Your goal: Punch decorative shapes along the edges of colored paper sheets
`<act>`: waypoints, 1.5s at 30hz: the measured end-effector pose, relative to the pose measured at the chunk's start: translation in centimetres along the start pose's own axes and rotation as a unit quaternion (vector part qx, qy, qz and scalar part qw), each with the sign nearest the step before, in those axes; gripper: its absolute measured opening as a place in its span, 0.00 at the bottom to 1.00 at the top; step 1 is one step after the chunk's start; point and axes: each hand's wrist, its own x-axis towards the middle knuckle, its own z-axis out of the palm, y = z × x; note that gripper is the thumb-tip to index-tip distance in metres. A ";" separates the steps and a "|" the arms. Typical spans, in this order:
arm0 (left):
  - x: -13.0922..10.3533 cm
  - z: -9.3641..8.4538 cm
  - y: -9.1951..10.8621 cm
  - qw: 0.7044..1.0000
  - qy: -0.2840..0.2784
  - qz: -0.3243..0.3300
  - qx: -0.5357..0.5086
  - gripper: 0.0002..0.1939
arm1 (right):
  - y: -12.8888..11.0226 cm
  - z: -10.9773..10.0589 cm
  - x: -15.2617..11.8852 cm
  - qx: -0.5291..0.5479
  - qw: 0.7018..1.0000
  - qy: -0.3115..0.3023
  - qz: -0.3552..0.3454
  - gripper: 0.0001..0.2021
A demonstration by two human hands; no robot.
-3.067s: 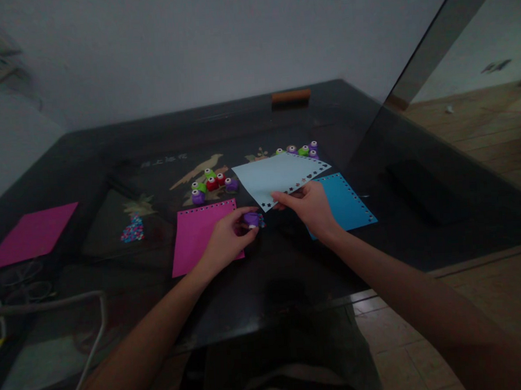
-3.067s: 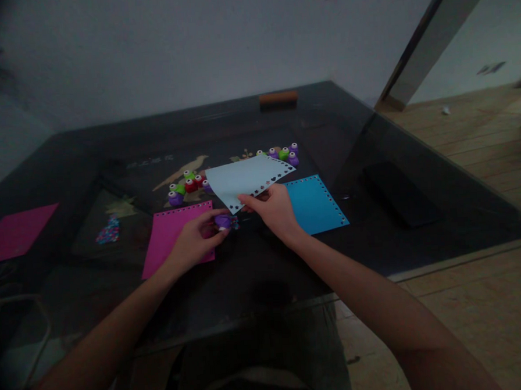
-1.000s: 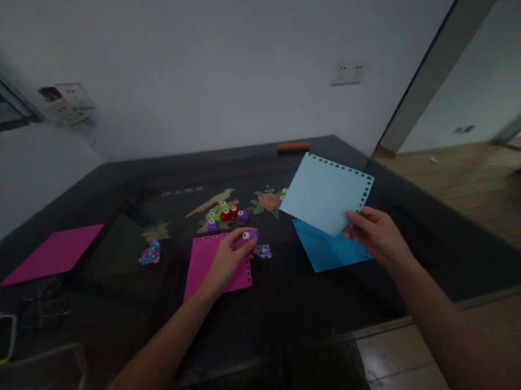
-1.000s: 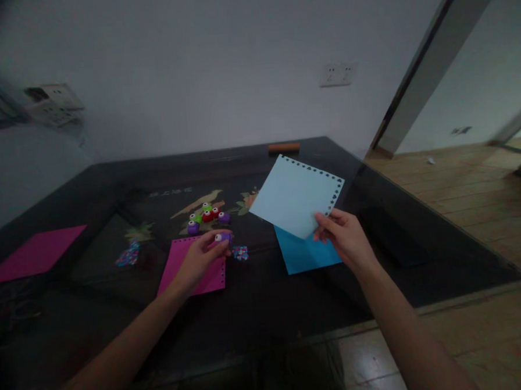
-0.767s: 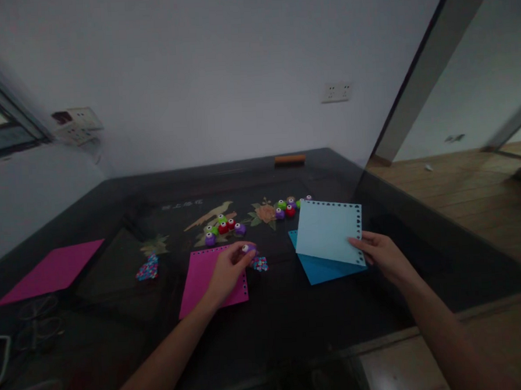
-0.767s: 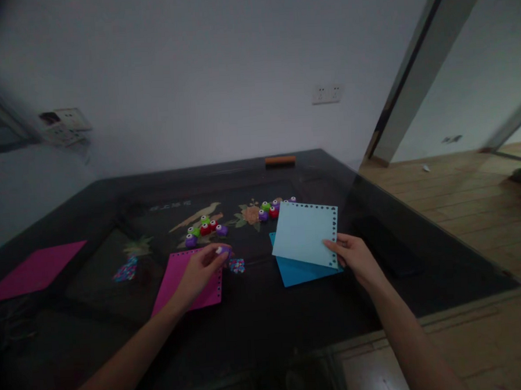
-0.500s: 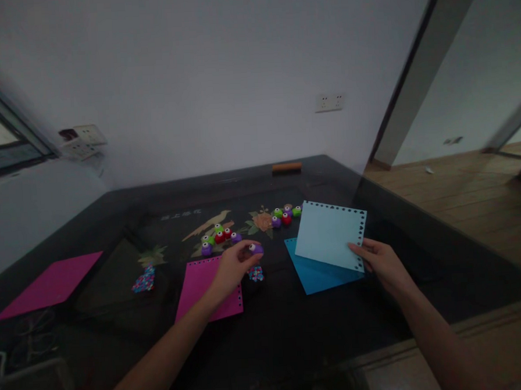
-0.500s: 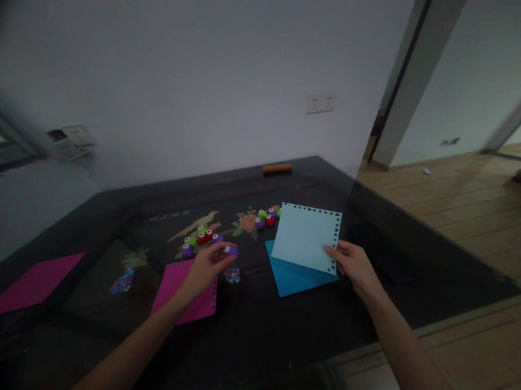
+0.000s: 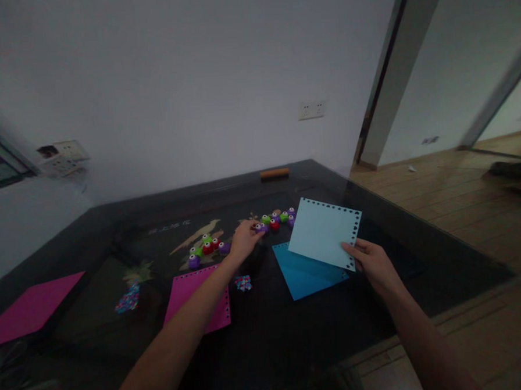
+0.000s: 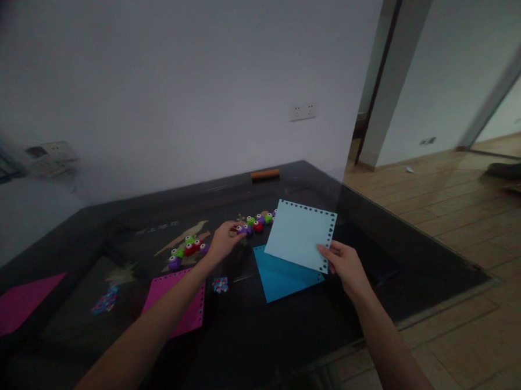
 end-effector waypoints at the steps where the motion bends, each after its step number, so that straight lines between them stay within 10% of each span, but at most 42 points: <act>1: 0.3 0.3 -0.3 1.000 0.003 -0.006 0.000 0.11 | 0.1 -0.1 0.1 0.000 1.000 -0.001 -0.002 0.21; 26: 2.1 4.6 -0.7 1.000 0.022 -0.003 0.004 0.09 | 0.0 -0.1 0.2 0.033 0.999 -0.012 0.029 0.22; 45: 2.5 4.0 -2.6 0.996 0.029 -0.007 0.087 0.16 | 0.5 -0.2 0.2 0.048 0.998 -0.019 0.034 0.23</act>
